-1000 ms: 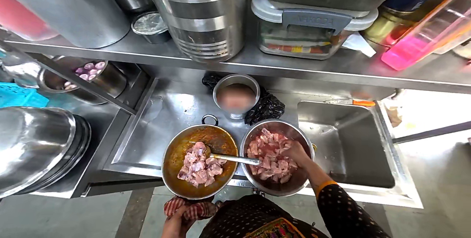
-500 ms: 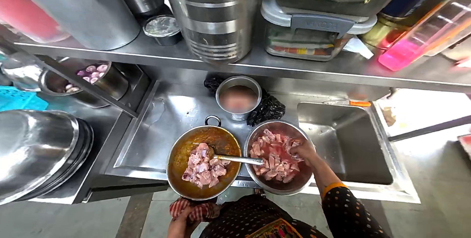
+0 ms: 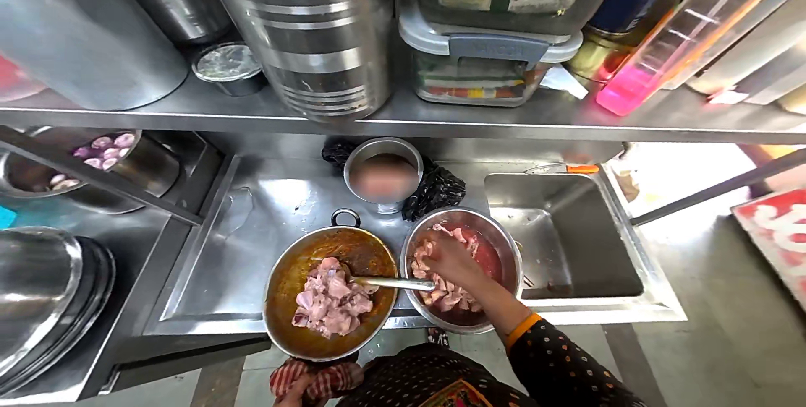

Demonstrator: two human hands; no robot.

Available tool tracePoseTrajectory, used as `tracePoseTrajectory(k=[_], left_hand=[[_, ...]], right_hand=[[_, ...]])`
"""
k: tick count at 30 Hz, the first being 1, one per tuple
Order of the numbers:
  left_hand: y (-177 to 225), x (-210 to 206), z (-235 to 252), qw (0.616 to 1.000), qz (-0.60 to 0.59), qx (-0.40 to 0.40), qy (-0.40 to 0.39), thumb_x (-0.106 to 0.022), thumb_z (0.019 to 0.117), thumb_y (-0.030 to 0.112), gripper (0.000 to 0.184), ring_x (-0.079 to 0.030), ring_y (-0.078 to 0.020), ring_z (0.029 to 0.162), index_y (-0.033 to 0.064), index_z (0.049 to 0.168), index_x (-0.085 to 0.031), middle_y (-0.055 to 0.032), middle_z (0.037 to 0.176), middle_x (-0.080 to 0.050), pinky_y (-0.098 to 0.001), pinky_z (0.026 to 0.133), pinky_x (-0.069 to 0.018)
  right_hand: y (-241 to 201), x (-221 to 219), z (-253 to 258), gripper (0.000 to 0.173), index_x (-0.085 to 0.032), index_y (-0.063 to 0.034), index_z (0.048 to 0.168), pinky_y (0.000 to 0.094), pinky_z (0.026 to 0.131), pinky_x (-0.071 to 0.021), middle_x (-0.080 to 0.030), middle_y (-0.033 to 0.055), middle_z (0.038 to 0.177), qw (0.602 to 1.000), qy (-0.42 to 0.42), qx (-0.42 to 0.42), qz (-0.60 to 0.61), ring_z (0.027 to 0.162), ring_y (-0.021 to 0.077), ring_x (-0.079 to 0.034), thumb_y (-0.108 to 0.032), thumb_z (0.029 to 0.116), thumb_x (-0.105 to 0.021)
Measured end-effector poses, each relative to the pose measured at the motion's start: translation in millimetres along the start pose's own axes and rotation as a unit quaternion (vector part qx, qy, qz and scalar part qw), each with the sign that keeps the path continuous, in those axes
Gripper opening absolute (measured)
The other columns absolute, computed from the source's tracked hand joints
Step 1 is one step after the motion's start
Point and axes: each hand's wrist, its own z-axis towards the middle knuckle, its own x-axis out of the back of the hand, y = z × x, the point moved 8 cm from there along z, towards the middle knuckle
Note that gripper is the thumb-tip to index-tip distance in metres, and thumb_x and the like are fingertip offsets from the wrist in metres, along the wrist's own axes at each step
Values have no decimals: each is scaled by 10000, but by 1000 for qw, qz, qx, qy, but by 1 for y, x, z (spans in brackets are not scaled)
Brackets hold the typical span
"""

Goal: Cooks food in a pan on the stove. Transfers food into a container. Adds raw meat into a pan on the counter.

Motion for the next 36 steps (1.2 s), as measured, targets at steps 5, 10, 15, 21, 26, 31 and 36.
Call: tracePoseTrajectory(k=[5,10,15,21,26,31,36], left_hand=[[-1,4,0,1000,3,7,17,-528,1018,121,291,-677,-251,790,-15,1273,-490,-175,961,-641,-428,687,-608],[0,1,-3,1000,7,7,23,-547,1001,109,255,-683,-247,753,-11,1225,-518,-169,919,-650,-414,662,-612],[4,1,-6,999,-9,19,48,-593,974,86,295,-682,-273,768,-14,1245,-532,-192,937,-653,-434,663,-607],[4,1,-3,999,-15,25,36,-599,972,80,330,-685,-286,787,-20,1276,-520,-206,962,-654,-435,675,-609],[4,2,-2,999,-15,32,41,-613,966,80,332,-692,-297,796,-22,1270,-528,-214,970,-660,-447,676,-613],[4,-2,-1,999,1,32,37,-602,966,93,340,-689,-305,817,-14,1279,-526,-206,960,-661,-482,701,-608],[6,-7,-5,999,19,19,31,-564,990,108,323,-666,-296,826,-3,1286,-504,-184,963,-635,-502,698,-591]], right_hand=[[123,-49,-14,912,-417,-340,1567,728,1013,-446,-429,238,1558,980,-132,-101,-109,1356,494,-480,-408,770,-856],[124,-112,-21,851,-452,-382,1523,777,934,-450,-139,209,1689,971,-101,-105,-188,1482,545,-234,-445,755,-813],[125,-107,-6,686,-570,-307,1447,698,930,-513,-326,230,1608,966,-90,-89,-227,1392,526,-400,-330,801,-799],[145,-56,-8,785,-623,-194,1400,600,1065,-474,-461,249,1517,987,-77,-134,-38,1324,429,-522,-241,676,-922],[156,-17,-15,722,-617,-89,1325,579,925,-551,-634,224,1273,972,8,-146,186,1130,354,-640,-20,655,-876],[137,-2,-10,671,-621,-106,1312,526,856,-580,-690,165,1175,954,27,-123,273,1036,293,-679,7,689,-845],[22,1,-12,745,-533,-185,1448,501,916,-574,-649,119,1314,948,-39,-57,309,1121,251,-661,-74,771,-825]])
